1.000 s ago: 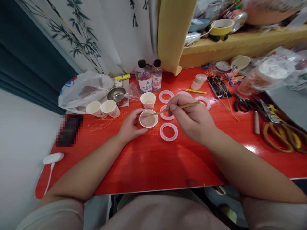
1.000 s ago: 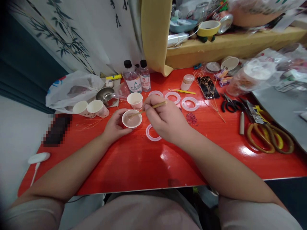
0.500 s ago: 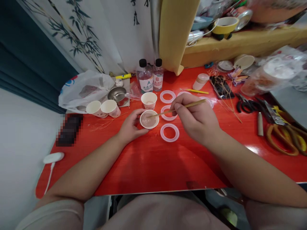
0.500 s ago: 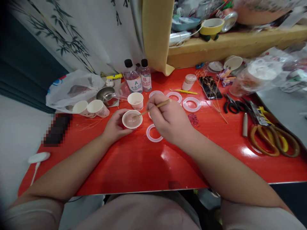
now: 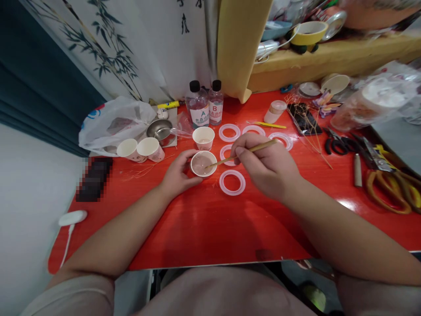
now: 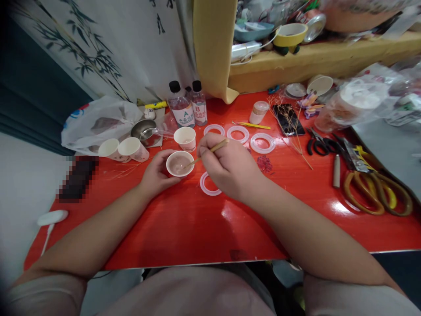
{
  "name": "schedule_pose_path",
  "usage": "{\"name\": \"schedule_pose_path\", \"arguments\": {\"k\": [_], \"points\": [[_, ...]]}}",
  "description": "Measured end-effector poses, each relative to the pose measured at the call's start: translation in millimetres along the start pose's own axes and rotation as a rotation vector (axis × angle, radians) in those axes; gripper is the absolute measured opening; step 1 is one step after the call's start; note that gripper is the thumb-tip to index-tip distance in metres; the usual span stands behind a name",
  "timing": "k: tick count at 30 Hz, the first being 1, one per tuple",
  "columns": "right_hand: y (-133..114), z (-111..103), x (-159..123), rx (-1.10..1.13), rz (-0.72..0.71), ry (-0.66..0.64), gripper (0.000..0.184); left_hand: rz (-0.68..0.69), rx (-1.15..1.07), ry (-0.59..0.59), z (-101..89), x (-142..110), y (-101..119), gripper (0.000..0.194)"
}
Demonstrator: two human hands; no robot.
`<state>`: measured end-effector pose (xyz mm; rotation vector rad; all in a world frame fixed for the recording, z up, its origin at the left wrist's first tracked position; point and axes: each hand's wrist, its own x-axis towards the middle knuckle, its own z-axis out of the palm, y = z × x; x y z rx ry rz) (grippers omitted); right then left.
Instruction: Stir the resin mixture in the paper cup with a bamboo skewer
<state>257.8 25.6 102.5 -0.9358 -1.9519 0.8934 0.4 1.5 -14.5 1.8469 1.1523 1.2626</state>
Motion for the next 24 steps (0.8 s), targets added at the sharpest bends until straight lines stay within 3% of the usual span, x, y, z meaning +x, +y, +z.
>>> {"name": "schedule_pose_path", "arguments": {"k": [24], "points": [[0.7, 2.9, -1.9, 0.029, 0.05, 0.018, 0.017, -0.039, 0.004, -0.006, 0.1, -0.6, -1.0, 0.07]]}}
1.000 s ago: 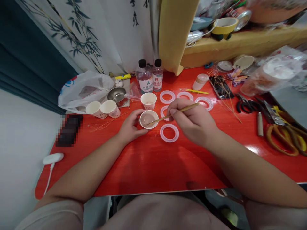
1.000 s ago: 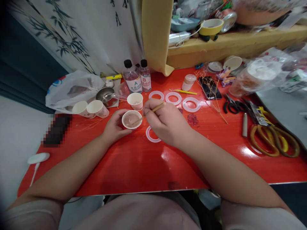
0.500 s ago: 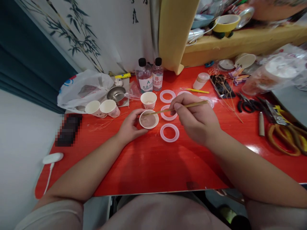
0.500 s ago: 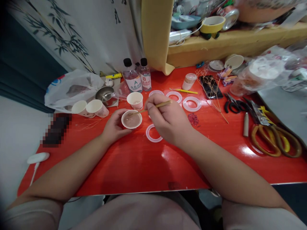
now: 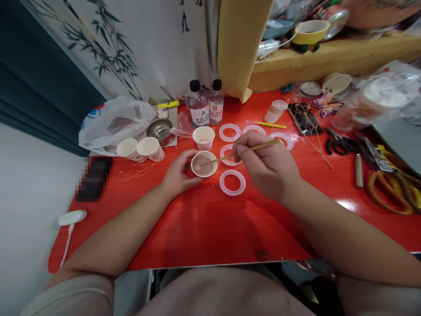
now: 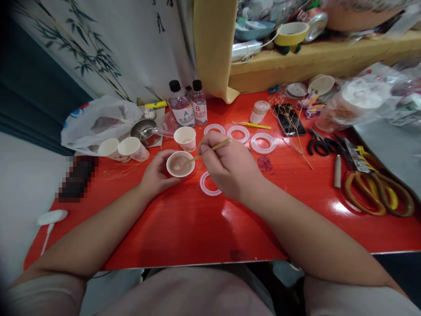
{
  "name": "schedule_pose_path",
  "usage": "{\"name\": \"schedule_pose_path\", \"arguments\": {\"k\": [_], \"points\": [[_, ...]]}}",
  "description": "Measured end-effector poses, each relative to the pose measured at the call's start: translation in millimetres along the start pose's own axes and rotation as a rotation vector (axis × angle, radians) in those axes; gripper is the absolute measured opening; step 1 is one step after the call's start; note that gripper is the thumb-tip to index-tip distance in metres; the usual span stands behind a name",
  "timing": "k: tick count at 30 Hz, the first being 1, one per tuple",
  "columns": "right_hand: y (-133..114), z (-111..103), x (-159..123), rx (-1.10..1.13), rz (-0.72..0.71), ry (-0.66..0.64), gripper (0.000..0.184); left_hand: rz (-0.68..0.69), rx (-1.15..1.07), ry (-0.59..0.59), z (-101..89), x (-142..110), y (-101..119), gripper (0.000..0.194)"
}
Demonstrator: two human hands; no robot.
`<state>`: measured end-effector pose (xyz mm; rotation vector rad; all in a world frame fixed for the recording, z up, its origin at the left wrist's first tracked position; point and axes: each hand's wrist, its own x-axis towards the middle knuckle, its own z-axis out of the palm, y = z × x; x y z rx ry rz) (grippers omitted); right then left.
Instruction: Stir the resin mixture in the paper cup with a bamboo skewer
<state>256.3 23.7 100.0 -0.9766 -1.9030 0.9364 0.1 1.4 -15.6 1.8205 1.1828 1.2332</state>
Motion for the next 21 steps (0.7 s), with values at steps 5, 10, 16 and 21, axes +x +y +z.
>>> {"name": "schedule_pose_path", "arguments": {"k": [5, 10, 16, 21], "points": [[-1.3, -1.7, 0.5, 0.004, -0.006, -0.039, 0.017, -0.004, 0.01, -0.003, 0.1, 0.1, 2.2, 0.069], [-1.9, -1.6, 0.3, -0.002, -0.034, -0.033, 0.016, -0.011, 0.019, -0.001, 0.2, 1.0, 2.9, 0.069], [-0.4, -2.4, -0.6, 0.016, -0.011, -0.002, 0.016, 0.0, 0.026, 0.001, -0.8, 1.4, -0.7, 0.07], [-0.5, -1.5, -1.3, 0.034, 0.002, 0.013, 0.016, -0.019, 0.031, -0.016, -1.5, 0.4, -2.2, 0.072]]}}
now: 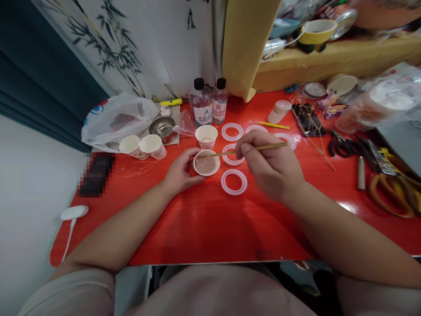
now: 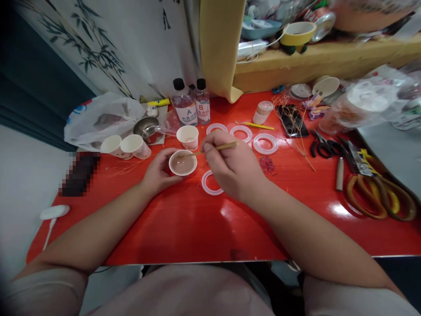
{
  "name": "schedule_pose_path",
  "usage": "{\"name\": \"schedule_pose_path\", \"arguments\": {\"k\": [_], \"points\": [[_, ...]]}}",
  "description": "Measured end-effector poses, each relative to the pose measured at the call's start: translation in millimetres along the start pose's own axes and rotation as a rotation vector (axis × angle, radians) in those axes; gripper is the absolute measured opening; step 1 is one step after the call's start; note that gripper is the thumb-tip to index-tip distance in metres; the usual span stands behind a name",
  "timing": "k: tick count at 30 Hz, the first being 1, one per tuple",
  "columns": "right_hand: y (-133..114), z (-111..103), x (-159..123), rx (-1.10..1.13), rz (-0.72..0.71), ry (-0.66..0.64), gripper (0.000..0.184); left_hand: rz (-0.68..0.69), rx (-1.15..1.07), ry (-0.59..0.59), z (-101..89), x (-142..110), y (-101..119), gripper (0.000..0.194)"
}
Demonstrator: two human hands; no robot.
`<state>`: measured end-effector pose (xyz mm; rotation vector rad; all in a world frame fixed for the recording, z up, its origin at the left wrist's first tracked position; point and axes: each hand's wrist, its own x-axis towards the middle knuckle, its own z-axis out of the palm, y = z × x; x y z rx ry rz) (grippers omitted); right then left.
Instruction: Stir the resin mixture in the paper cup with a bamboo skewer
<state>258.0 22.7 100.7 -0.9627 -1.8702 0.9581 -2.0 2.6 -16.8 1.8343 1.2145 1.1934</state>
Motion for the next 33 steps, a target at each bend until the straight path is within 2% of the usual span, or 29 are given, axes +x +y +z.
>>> {"name": "schedule_pose_path", "arguments": {"k": [11, 14, 17, 23, 26, 30, 33], "points": [[2.2, 1.1, -0.7, -0.011, 0.001, -0.003, 0.016, -0.003, -0.027, 0.008, 1.8, -0.4, 2.0, 0.07], [1.5, 0.0, -0.3, -0.001, 0.005, -0.04, 0.017, -0.004, -0.018, 0.008, 1.4, -0.2, 1.7, 0.069], [1.3, -1.0, 0.9, 0.018, 0.011, 0.003, 0.015, 0.002, 0.002, 0.006, 0.4, -0.2, 0.3, 0.07], [2.4, -1.0, 1.2, 0.024, 0.022, 0.003, 0.016, 0.011, -0.01, -0.001, 0.2, -0.1, -0.4, 0.07], [2.1, -2.0, 0.4, 0.021, 0.026, -0.052, 0.017, 0.01, -0.015, 0.012, 0.5, 0.1, -0.4, 0.07], [0.1, -3.0, 0.9, 0.033, 0.02, -0.017, 0.015, 0.003, -0.007, 0.006, 0.6, -0.2, -1.3, 0.072], [0.0, -1.7, 1.1, 0.035, 0.027, -0.045, 0.017, -0.007, -0.022, 0.007, 0.8, -0.3, -0.5, 0.071]]}}
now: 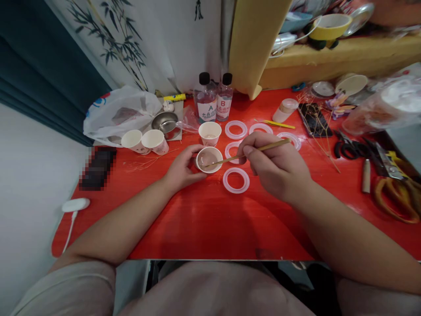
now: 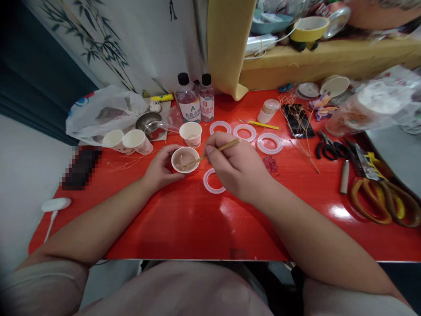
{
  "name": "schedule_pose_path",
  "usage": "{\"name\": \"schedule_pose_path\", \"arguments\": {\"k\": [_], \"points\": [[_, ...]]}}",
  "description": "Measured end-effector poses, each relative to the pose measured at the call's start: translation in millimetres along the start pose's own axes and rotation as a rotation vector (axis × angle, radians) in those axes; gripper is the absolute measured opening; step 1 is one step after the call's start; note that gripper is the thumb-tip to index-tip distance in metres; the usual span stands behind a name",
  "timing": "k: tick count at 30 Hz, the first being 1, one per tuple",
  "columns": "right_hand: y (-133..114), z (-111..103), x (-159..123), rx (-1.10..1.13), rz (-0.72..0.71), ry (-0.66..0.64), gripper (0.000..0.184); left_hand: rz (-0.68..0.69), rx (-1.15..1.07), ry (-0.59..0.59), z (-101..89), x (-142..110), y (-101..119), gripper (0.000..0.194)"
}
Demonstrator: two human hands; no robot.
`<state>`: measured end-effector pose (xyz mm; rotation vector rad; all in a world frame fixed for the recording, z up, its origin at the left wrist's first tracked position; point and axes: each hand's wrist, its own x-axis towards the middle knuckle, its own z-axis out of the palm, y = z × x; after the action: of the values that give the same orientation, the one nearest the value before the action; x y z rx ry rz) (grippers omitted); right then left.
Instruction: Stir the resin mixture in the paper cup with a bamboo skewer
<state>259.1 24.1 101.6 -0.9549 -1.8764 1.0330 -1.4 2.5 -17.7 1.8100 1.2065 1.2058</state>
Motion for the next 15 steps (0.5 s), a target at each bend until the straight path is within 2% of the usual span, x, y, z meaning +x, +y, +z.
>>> {"name": "schedule_pose_path", "arguments": {"k": [9, 12, 15], "points": [[5, 1, -1, -0.012, -0.018, 0.055, 0.017, 0.023, -0.004, 0.003, 0.4, 0, 2, 0.07], [-1, -1, -3, 0.004, -0.008, 0.044, 0.017, 0.027, -0.018, 0.011, 0.8, 0, 1, 0.069], [-10, -7, -6, 0.058, -0.022, 0.104, 0.017, 0.022, -0.006, 0.012, 0.4, 0, 0, 0.07]]}}
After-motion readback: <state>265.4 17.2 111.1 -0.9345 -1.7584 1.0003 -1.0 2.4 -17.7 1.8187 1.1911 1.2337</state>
